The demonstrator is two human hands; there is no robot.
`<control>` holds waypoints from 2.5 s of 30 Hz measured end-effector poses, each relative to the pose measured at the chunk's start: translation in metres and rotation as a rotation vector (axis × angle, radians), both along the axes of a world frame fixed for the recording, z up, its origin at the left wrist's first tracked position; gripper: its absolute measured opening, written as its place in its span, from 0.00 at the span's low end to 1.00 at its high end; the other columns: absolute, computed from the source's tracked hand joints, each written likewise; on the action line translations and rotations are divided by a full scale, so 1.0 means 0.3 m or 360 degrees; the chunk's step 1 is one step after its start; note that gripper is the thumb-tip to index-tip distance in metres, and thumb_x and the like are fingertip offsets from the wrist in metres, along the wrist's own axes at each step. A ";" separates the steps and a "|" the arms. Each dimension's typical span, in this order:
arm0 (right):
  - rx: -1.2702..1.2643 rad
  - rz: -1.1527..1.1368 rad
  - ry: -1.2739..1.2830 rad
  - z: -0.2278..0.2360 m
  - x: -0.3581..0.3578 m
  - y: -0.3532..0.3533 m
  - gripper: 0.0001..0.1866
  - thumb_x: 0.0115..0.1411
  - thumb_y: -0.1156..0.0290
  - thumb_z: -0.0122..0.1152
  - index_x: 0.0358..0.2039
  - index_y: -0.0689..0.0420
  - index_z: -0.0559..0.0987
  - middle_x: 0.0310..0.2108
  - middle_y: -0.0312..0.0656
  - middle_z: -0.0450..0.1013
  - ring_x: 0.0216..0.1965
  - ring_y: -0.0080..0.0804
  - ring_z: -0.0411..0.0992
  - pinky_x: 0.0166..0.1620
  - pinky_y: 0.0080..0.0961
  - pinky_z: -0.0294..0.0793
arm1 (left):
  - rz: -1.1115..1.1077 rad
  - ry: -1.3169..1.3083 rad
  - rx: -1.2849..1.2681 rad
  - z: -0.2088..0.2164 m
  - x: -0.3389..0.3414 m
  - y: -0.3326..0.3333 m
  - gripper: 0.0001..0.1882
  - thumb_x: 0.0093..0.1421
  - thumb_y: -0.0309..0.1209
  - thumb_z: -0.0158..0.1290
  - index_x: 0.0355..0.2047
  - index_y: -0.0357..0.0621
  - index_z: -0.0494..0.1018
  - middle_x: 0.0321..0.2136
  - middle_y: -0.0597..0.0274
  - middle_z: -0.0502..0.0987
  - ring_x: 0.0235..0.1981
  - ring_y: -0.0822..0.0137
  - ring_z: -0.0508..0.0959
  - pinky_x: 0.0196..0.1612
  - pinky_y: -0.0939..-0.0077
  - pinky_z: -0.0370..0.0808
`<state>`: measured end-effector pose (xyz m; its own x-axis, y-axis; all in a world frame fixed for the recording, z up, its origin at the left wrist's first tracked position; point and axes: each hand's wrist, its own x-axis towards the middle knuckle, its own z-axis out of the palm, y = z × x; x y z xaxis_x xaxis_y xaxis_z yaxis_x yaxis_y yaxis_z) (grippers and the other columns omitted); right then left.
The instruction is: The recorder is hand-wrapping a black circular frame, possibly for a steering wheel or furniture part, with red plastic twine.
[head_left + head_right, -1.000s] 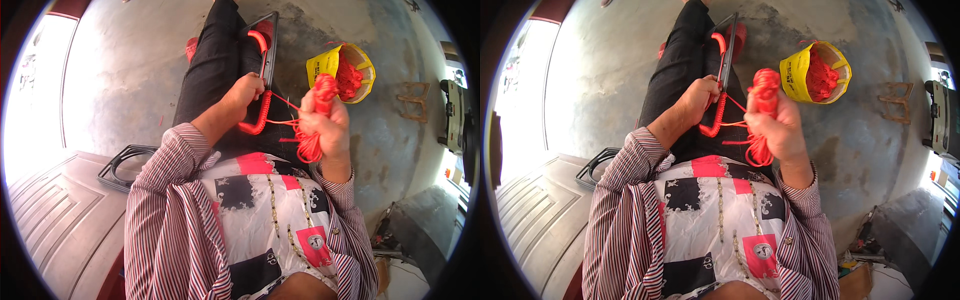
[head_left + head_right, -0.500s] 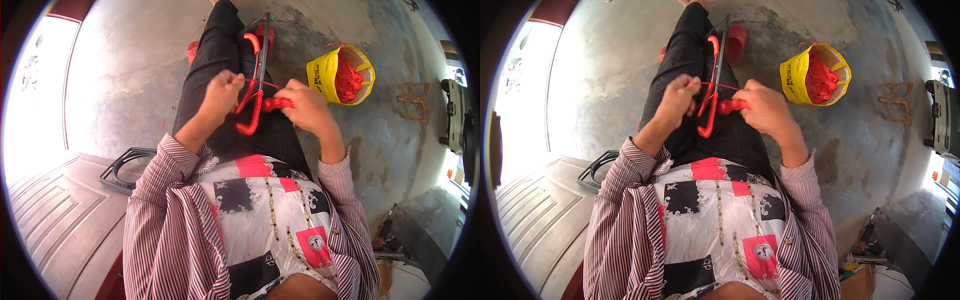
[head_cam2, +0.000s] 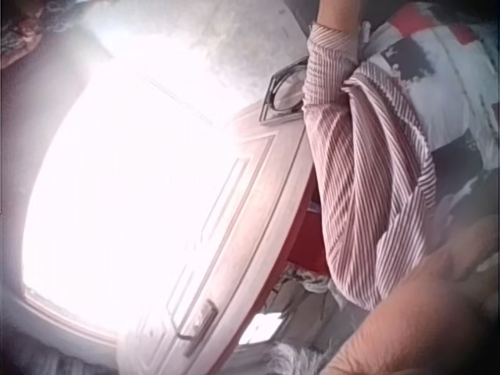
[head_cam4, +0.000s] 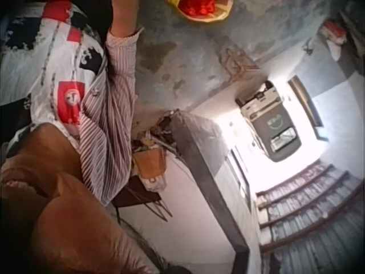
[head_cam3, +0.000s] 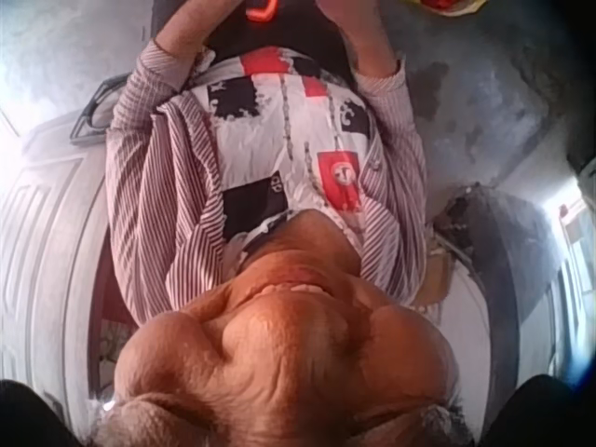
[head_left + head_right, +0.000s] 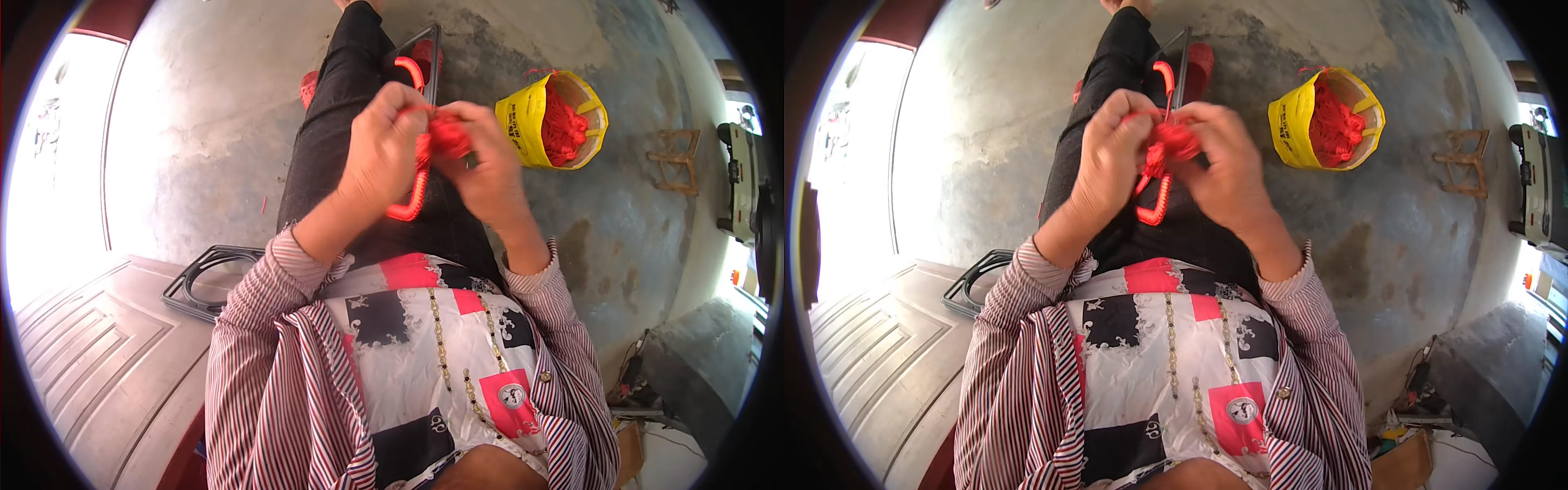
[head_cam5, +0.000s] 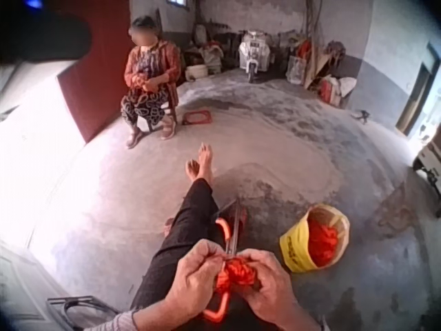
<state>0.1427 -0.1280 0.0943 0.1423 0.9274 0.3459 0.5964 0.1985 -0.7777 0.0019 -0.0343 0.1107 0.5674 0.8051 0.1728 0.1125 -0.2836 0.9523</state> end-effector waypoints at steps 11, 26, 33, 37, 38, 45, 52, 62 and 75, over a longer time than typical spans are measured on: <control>0.0502 0.0019 0.2259 0.073 0.541 -0.253 0.17 0.66 0.56 0.49 0.42 0.57 0.72 0.28 0.36 0.67 0.27 0.28 0.62 0.34 0.29 0.64 | 0.0207 0.0072 -0.1487 -0.228 0.010 0.046 0.12 0.52 0.29 0.46 0.38 0.41 0.71 0.32 0.63 0.74 0.37 0.71 0.73 0.43 0.76 0.67; -0.0679 -0.0289 0.1617 -0.123 0.069 -0.088 0.05 0.56 0.72 0.62 0.30 0.57 0.75 0.25 0.25 0.67 0.26 0.11 0.62 0.31 0.15 0.63 | 0.0024 -0.0022 -0.1856 -0.274 0.040 0.045 0.10 0.52 0.22 0.43 0.34 0.41 0.71 0.27 0.65 0.72 0.29 0.72 0.71 0.37 0.82 0.67; -0.0638 -0.0524 0.1786 -0.214 0.068 -0.194 0.06 0.59 0.70 0.59 0.33 0.59 0.76 0.26 0.30 0.69 0.27 0.16 0.67 0.30 0.16 0.64 | -0.0257 -0.0210 -0.1927 -0.296 0.002 0.055 0.12 0.50 0.22 0.49 0.37 0.40 0.71 0.31 0.64 0.72 0.32 0.71 0.71 0.37 0.83 0.66; -0.0496 -0.0462 0.2042 -0.153 0.097 -0.164 0.20 0.65 0.60 0.50 0.48 0.65 0.75 0.31 0.36 0.73 0.30 0.22 0.72 0.38 0.20 0.72 | 0.0102 0.0213 -0.0828 -0.196 -0.025 0.014 0.15 0.51 0.27 0.55 0.41 0.38 0.73 0.38 0.57 0.73 0.42 0.65 0.72 0.47 0.74 0.68; -0.0490 -0.0458 0.2043 -0.137 0.095 -0.157 0.20 0.65 0.60 0.50 0.48 0.65 0.75 0.31 0.36 0.73 0.30 0.22 0.72 0.38 0.20 0.72 | 0.0042 0.0379 0.0013 -0.187 -0.038 -0.001 0.16 0.52 0.29 0.56 0.42 0.38 0.74 0.41 0.54 0.73 0.45 0.61 0.72 0.52 0.70 0.67; -0.0496 -0.0205 0.2402 -0.038 -0.057 -0.117 0.22 0.66 0.56 0.50 0.46 0.64 0.74 0.36 0.40 0.76 0.36 0.25 0.74 0.39 0.22 0.74 | -0.0473 -0.0279 -0.0592 0.007 0.001 -0.087 0.14 0.60 0.31 0.55 0.45 0.38 0.72 0.44 0.55 0.74 0.47 0.61 0.73 0.53 0.68 0.69; -0.0401 0.0144 0.2434 -0.160 0.174 -0.073 0.21 0.63 0.57 0.54 0.44 0.64 0.76 0.21 0.27 0.62 0.17 0.15 0.52 0.22 0.16 0.53 | -0.0048 -0.0171 0.0016 0.023 -0.159 0.151 0.17 0.57 0.20 0.50 0.48 0.42 0.73 0.36 0.57 0.76 0.41 0.62 0.77 0.47 0.71 0.74; -0.0921 0.0327 0.0463 -0.185 0.061 0.028 0.17 0.48 0.69 0.71 0.38 0.61 0.80 0.36 0.39 0.72 0.36 0.25 0.70 0.41 0.21 0.69 | -0.0494 0.1070 0.0157 -0.128 -0.058 0.052 0.16 0.45 0.22 0.55 0.37 0.39 0.72 0.36 0.48 0.76 0.40 0.50 0.77 0.41 0.61 0.73; 0.0333 -0.0112 0.2207 -0.083 0.300 -0.084 0.23 0.55 0.66 0.63 0.50 0.61 0.74 0.53 0.45 0.70 0.53 0.41 0.68 0.57 0.43 0.66 | -0.0264 0.0004 -0.1721 -0.293 0.007 0.069 0.15 0.50 0.23 0.44 0.39 0.37 0.70 0.33 0.61 0.74 0.34 0.69 0.73 0.43 0.77 0.69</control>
<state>0.2327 -0.1533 0.0694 0.5206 0.8536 0.0164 -0.6086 0.3845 -0.6941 0.0039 -0.0135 0.0228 0.6824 0.4442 -0.5806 0.1521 0.6905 0.7071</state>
